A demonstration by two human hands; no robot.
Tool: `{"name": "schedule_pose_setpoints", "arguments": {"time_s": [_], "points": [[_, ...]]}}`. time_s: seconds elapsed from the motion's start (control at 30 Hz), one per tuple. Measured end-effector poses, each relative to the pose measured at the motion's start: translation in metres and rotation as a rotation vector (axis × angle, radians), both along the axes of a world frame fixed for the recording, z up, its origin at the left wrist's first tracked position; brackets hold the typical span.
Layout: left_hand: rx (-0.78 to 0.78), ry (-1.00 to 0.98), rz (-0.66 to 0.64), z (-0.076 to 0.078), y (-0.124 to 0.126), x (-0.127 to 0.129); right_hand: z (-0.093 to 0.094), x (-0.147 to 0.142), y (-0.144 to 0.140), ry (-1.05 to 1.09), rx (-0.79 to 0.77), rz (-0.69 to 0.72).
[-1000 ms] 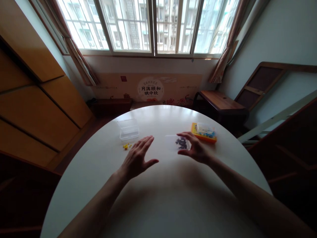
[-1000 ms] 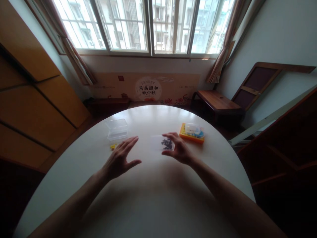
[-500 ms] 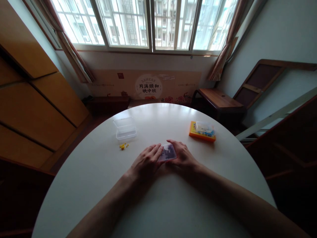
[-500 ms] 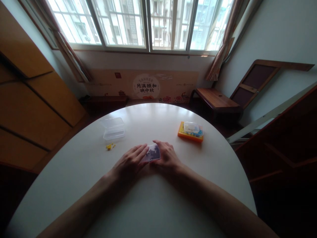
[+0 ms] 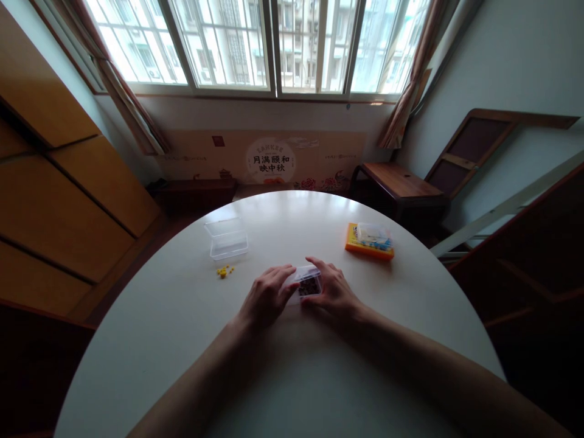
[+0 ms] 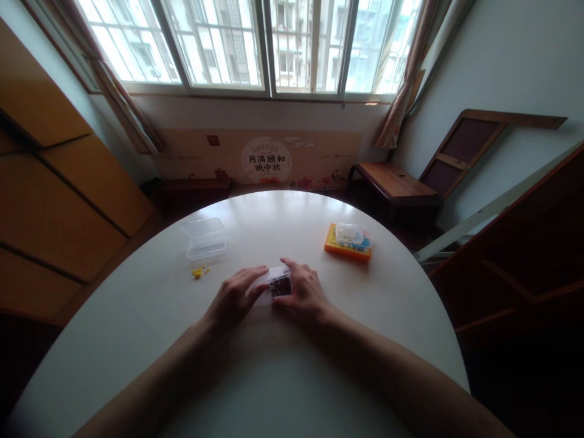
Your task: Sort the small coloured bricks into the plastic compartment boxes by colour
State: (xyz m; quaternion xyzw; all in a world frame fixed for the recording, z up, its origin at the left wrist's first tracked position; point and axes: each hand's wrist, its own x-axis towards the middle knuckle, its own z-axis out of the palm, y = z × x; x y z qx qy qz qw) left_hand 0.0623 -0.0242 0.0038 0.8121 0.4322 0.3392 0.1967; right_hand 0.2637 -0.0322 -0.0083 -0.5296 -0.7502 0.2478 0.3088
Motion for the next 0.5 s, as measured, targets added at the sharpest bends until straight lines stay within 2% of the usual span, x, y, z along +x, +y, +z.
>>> {"name": "schedule_pose_setpoints", "arguments": {"time_s": [0.17, 0.37, 0.5], "points": [[-0.239, -0.345, 0.231, -0.003, 0.004, -0.002, -0.005, 0.002, 0.001, 0.080, -0.011, 0.034], [-0.463, -0.899, 0.260, -0.005, 0.012, -0.001, -0.011, -0.002, -0.002, 0.276, 0.004, 0.099], [-0.718, -1.099, 0.212, 0.002, 0.007, -0.002, -0.008, -0.011, -0.005, 0.350, 0.003, 0.093]]}}
